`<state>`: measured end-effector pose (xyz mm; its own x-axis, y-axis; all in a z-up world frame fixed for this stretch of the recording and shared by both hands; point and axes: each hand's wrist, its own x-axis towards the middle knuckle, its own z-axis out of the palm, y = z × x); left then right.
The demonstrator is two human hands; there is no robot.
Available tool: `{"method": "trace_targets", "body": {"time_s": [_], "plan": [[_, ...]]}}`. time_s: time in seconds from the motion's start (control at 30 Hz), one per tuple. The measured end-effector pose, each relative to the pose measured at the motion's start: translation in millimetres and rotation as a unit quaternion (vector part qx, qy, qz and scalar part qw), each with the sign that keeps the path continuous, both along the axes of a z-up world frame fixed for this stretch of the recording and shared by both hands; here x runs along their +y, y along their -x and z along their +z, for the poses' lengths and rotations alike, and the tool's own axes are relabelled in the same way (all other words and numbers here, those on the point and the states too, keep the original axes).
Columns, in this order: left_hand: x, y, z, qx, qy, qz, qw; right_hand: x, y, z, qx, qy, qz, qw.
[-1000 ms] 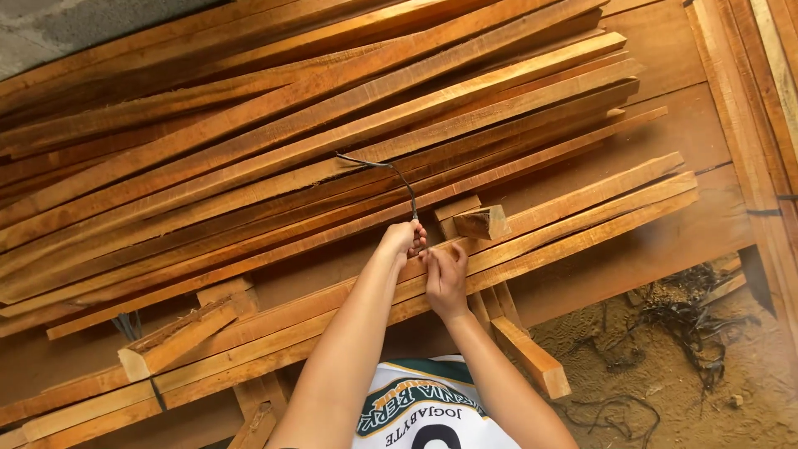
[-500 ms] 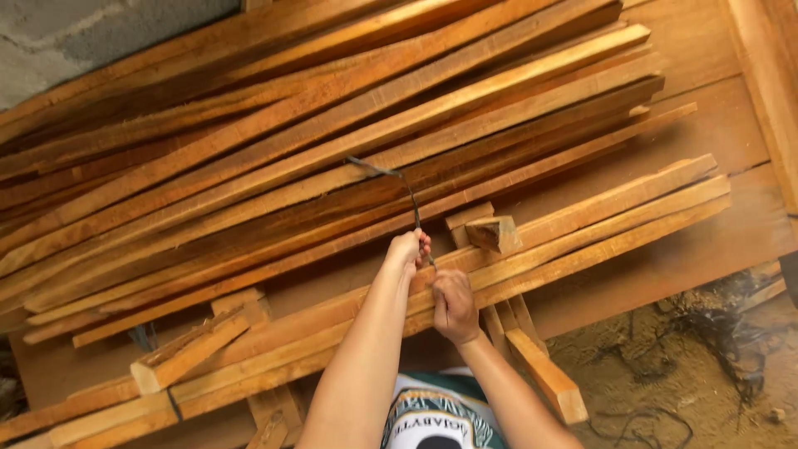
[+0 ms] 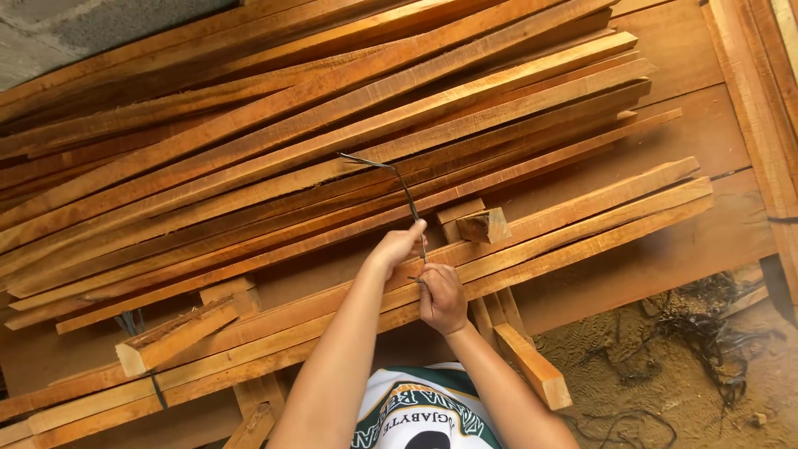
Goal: The person arranges thin wooden planks on a wooden rack, aligning them carefully. They then use a black strap to tie the stack of planks together, securing the bundle before moving it to a different location.
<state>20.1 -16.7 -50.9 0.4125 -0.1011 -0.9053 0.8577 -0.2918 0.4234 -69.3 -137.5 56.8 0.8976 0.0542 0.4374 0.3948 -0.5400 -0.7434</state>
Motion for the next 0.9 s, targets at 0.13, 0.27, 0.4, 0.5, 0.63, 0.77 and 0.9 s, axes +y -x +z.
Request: {"method": "trace_targets", "body": {"time_s": [0.13, 0.27, 0.4, 0.5, 0.63, 0.77, 0.9], "plan": [[9, 17, 18, -0.034, -0.021, -0.190, 0.981, 2, 2, 5, -0.009, 0.011, -0.007, 1.000], [9, 21, 32, -0.098, -0.021, -0.182, 0.978, 1, 2, 7, -0.009, 0.023, -0.007, 1.000], [16, 24, 39, -0.180, -0.018, -0.161, 0.970, 1, 3, 4, -0.013, 0.032, -0.014, 0.999], [14, 26, 46, -0.214, -0.007, -0.137, 0.967, 2, 3, 5, -0.015, 0.035, -0.021, 0.999], [-2, 9, 35, -0.206, 0.011, -0.131, 0.970, 3, 2, 5, -0.015, 0.038, -0.020, 0.999], [-15, 3, -20, -0.092, 0.013, -0.063, 0.994, 4, 0, 10, -0.002, 0.034, -0.019, 0.999], [-20, 16, -74, -0.001, 0.040, 0.155, 0.987, 3, 3, 6, 0.024, 0.035, -0.029, 0.999]]}}
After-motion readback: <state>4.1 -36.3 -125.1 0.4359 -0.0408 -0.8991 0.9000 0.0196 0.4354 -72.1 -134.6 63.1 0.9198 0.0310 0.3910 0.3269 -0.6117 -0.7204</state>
